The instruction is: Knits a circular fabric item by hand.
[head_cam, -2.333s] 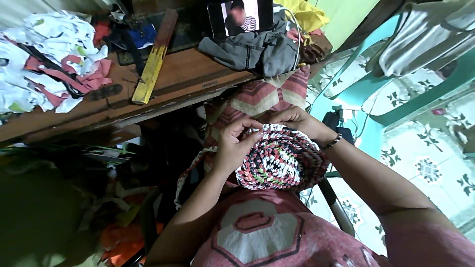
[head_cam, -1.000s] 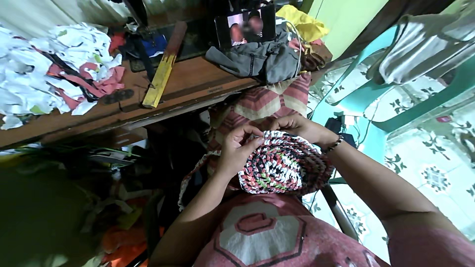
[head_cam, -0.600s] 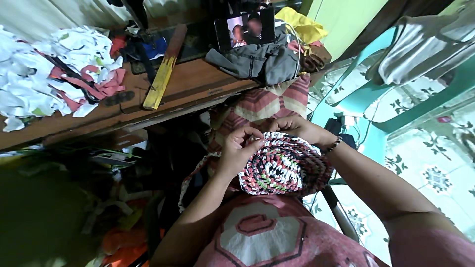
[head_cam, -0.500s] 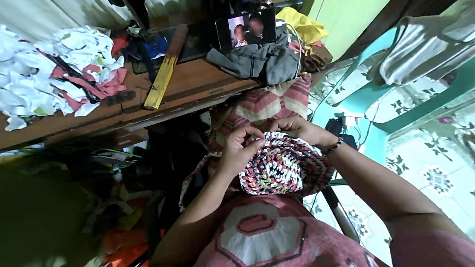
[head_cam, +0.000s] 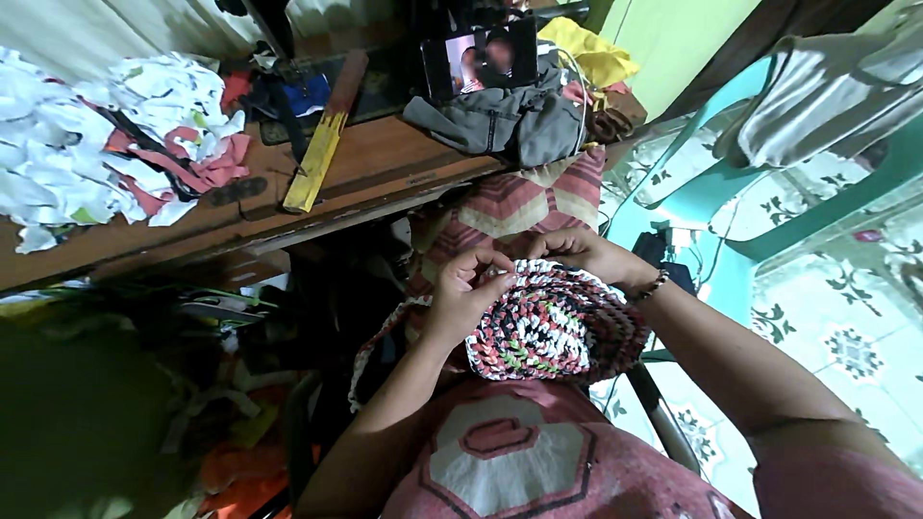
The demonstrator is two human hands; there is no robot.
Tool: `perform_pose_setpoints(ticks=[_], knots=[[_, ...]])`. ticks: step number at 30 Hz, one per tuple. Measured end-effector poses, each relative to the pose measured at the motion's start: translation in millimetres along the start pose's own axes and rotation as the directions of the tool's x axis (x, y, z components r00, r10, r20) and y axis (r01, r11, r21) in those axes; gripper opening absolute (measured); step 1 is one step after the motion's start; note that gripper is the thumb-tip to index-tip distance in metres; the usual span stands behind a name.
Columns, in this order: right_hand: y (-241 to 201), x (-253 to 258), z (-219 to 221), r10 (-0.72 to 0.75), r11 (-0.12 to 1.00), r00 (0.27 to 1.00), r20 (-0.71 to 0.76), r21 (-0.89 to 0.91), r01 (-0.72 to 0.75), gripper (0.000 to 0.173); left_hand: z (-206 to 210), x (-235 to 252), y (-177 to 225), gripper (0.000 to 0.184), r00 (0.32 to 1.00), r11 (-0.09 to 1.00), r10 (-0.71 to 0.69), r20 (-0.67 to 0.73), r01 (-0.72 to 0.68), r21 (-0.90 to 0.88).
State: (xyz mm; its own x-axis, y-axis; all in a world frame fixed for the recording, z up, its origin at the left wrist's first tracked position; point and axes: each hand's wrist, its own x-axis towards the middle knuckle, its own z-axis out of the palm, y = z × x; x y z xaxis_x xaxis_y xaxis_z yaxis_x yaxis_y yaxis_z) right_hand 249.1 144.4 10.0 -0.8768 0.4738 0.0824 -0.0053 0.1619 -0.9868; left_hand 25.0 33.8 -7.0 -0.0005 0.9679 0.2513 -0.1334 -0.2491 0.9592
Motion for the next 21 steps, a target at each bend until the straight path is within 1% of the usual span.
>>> perform_pose_setpoints(ticks=[5,10,14,21], knots=[[5.4,-5.1,2.6,0.009,1.0,0.999,-0.036,0.002,-0.008,0.023,0.6,0.5,-0.4,0.017,1.0,1.0,-0.005,0.0,0.005,-0.014],[7.8,-5.0,1.5,0.0,1.0,1.0,-0.021,0.006,0.0,0.021,0.9,1.0,1.5,0.018,0.999,0.999,-0.044,-0.005,0.044,-0.003],[3.3,-5.1,3.1,0.041,0.999,0.999,-0.026,0.006,-0.041,0.021,1.1,0.9,2.8,0.019,0.996,0.996,-0.084,-0.011,0.084,-0.006],[4.5,-2.1,2.0,0.028,0.999,1.0,-0.006,0.017,-0.028,0.02,1.9,-0.1,3.0,0.019,0.993,0.993,-0.116,-0.023,0.116,0.001]])
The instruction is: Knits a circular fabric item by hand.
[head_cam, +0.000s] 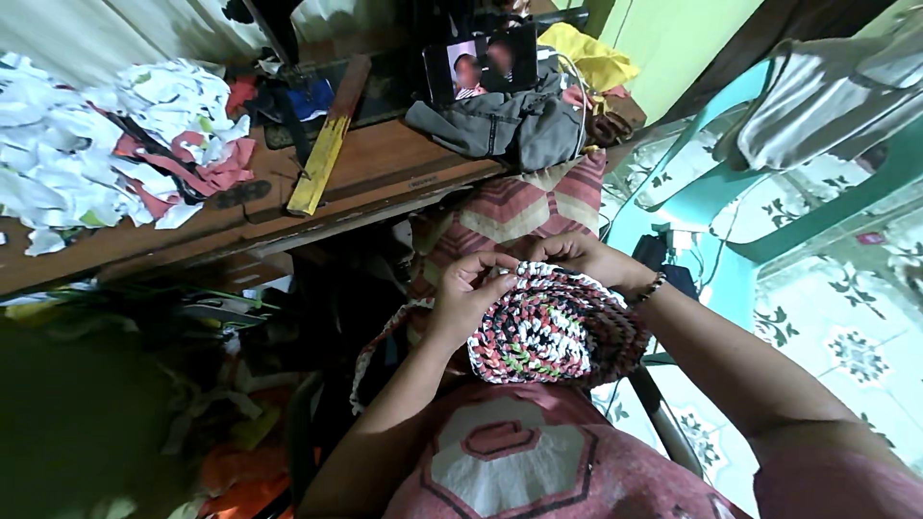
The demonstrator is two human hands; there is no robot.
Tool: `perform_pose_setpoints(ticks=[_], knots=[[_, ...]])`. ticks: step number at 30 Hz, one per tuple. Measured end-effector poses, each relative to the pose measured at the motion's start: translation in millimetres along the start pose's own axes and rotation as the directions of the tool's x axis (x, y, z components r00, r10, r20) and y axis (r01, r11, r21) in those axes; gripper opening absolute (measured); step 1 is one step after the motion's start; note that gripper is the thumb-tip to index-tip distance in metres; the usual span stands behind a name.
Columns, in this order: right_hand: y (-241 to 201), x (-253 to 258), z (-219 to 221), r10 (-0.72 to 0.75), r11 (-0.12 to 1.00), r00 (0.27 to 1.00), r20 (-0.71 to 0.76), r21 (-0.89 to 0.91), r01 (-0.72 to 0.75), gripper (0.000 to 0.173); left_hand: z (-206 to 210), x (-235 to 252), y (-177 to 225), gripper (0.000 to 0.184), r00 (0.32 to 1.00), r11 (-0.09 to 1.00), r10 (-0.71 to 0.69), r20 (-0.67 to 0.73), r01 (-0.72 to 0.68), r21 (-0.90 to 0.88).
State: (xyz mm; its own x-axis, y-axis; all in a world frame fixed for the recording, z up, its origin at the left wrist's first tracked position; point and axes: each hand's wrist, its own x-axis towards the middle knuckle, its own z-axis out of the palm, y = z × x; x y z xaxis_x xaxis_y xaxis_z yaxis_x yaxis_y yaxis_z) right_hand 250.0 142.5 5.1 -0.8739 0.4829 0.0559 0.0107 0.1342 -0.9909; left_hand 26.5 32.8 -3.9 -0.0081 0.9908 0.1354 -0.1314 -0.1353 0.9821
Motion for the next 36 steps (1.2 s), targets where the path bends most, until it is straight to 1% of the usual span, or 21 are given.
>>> perform_pose_setpoints(ticks=[3,5,10,14,17,21,24,27,28,30,33,35,36], knots=[[1,0,1,0.01,0.999,1.0,0.002,0.036,-0.01,0.023,0,1,1,0.02,0.999,1.0,0.019,0.029,-0.019,-0.003],[2,0,1,0.004,0.998,1.0,0.007,0.064,-0.005,0.022,0,1,2,0.019,0.999,1.0,0.022,0.047,-0.021,-0.019],[5,0,1,-0.084,0.996,0.996,-0.006,-0.001,0.084,0.019,3,-2,5,0.015,0.999,0.999,-0.002,0.046,0.003,-0.038],[9,-1,1,-0.102,0.994,0.994,-0.04,0.023,0.103,0.02,2,-1,2,0.013,0.998,0.999,0.034,0.052,-0.033,-0.03],[7,1,1,-0.083,0.994,0.997,-0.006,0.066,0.083,0.024,4,-1,2,0.014,0.997,0.998,0.059,0.049,-0.059,-0.005],[5,0,2,-0.048,0.998,0.999,-0.007,0.03,0.048,0.025,4,0,2,0.016,0.997,0.998,0.057,0.051,-0.057,-0.001],[6,-5,6,-0.046,0.998,0.998,-0.046,0.049,0.048,0.022,4,0,0,0.017,0.998,0.999,0.054,0.034,-0.054,0.005],[1,-9,10,0.0,0.995,0.996,-0.093,0.096,0.009,0.022,6,-2,-1,0.016,0.998,0.997,0.058,0.003,-0.058,0.049],[-1,-9,7,-0.002,0.996,0.996,-0.094,0.083,0.01,0.024,6,-2,0,0.016,0.998,0.996,0.065,-0.001,-0.065,0.065],[-9,-5,-2,-0.013,1.0,0.997,-0.082,-0.017,0.011,0.026,5,-3,0,0.014,0.995,0.992,0.095,-0.001,-0.095,0.08],[-9,-4,-12,-0.03,0.987,0.994,-0.102,-0.16,0.014,0.019,2,-7,1,0.016,0.994,0.992,0.105,0.023,-0.107,0.067],[-12,-1,-11,-0.049,0.98,0.994,-0.095,-0.194,0.03,0.016,3,-8,1,0.018,0.993,0.992,0.112,0.043,-0.115,0.057],[-15,2,-7,-0.077,0.978,0.994,-0.079,-0.2,0.06,0.016,4,-8,0,0.018,0.993,0.992,0.115,0.032,-0.116,0.057]])
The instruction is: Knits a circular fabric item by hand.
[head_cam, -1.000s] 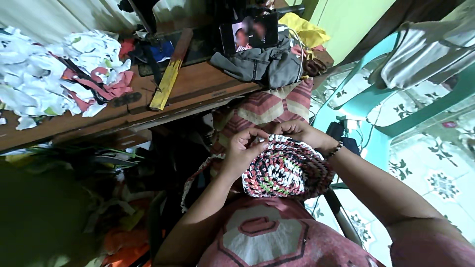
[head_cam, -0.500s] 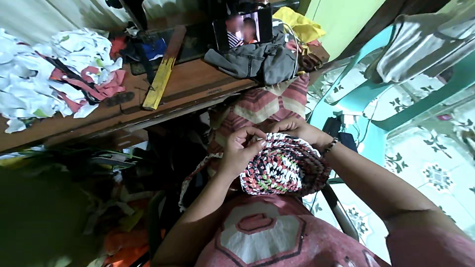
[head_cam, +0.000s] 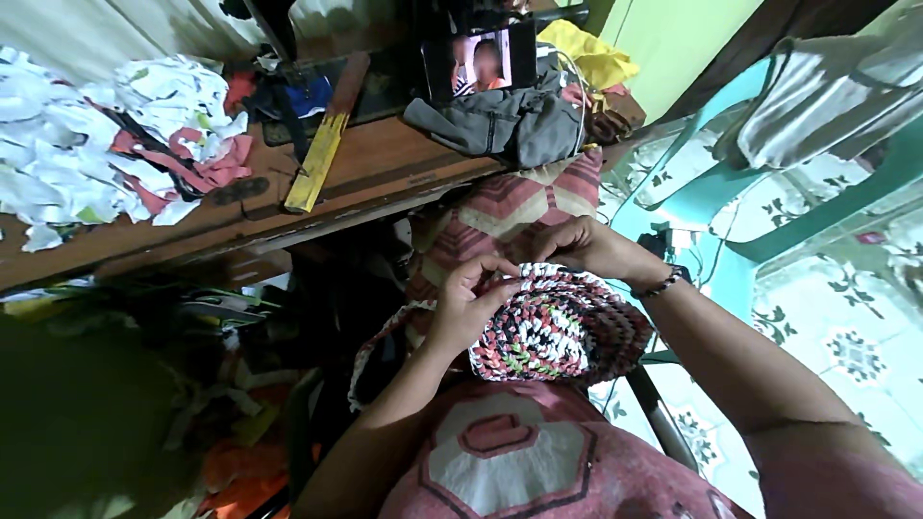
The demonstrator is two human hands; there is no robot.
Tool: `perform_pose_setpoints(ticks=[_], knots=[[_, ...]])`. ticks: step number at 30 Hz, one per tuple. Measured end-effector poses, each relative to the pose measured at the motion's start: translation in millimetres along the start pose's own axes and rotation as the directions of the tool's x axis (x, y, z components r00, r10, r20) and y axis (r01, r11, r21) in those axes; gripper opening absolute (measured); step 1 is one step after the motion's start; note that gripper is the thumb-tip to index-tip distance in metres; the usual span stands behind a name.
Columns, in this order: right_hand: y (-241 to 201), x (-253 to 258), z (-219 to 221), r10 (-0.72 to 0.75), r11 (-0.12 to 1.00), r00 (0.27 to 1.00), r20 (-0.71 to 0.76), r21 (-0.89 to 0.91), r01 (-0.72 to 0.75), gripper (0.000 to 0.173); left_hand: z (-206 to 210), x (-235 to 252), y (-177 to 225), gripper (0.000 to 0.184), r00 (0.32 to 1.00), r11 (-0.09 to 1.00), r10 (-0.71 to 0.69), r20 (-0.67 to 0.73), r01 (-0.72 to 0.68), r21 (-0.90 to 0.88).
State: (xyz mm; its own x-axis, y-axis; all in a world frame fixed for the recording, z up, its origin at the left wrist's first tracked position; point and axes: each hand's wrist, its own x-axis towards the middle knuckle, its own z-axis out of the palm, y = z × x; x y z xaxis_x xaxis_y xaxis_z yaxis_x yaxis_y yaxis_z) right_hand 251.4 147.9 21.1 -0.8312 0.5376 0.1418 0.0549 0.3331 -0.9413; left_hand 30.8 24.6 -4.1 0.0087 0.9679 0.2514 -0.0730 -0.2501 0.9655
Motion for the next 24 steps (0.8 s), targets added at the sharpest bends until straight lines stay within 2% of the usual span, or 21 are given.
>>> perform_pose_setpoints(ticks=[3,7,10,14,15,17,20,22,24], knots=[[-13,12,4,-0.104,0.992,0.994,0.031,-0.071,0.106,0.014,3,1,1,0.018,0.997,0.999,-0.029,-0.068,0.03,0.022],[-41,20,-14,-0.194,0.919,0.98,0.045,-0.342,0.197,0.017,3,1,2,0.016,0.985,0.995,-0.086,-0.147,0.093,0.04],[-55,19,7,-0.256,0.811,0.963,0.083,-0.524,0.261,0.019,5,0,2,0.017,0.981,0.994,-0.101,-0.164,0.105,0.018],[-46,21,36,-0.348,0.648,0.935,0.074,-0.701,0.297,0.01,6,1,0,0.024,0.972,0.99,-0.139,-0.189,0.137,-0.026],[-44,21,40,-0.392,0.651,0.918,0.058,-0.688,0.322,0.011,5,0,-1,0.026,0.97,0.991,-0.131,-0.203,0.131,-0.014],[-54,15,48,-0.462,0.733,0.887,-0.021,-0.572,0.369,0.014,3,0,-3,0.025,0.971,0.994,-0.097,-0.219,0.106,0.031],[-93,-10,44,-0.412,0.911,0.872,-0.264,-0.154,0.384,0.019,-1,0,-9,0.016,0.974,0.991,-0.1,-0.202,0.115,0.067],[-115,-39,23,-0.361,0.895,0.838,-0.408,0.101,0.435,0.018,-2,0,-9,0.016,0.975,0.99,-0.115,-0.191,0.128,0.06],[-124,-86,-4,-0.234,0.86,0.788,-0.569,0.257,0.441,0.012,-2,-1,-9,0.015,0.976,0.991,-0.109,-0.191,0.122,0.061]])
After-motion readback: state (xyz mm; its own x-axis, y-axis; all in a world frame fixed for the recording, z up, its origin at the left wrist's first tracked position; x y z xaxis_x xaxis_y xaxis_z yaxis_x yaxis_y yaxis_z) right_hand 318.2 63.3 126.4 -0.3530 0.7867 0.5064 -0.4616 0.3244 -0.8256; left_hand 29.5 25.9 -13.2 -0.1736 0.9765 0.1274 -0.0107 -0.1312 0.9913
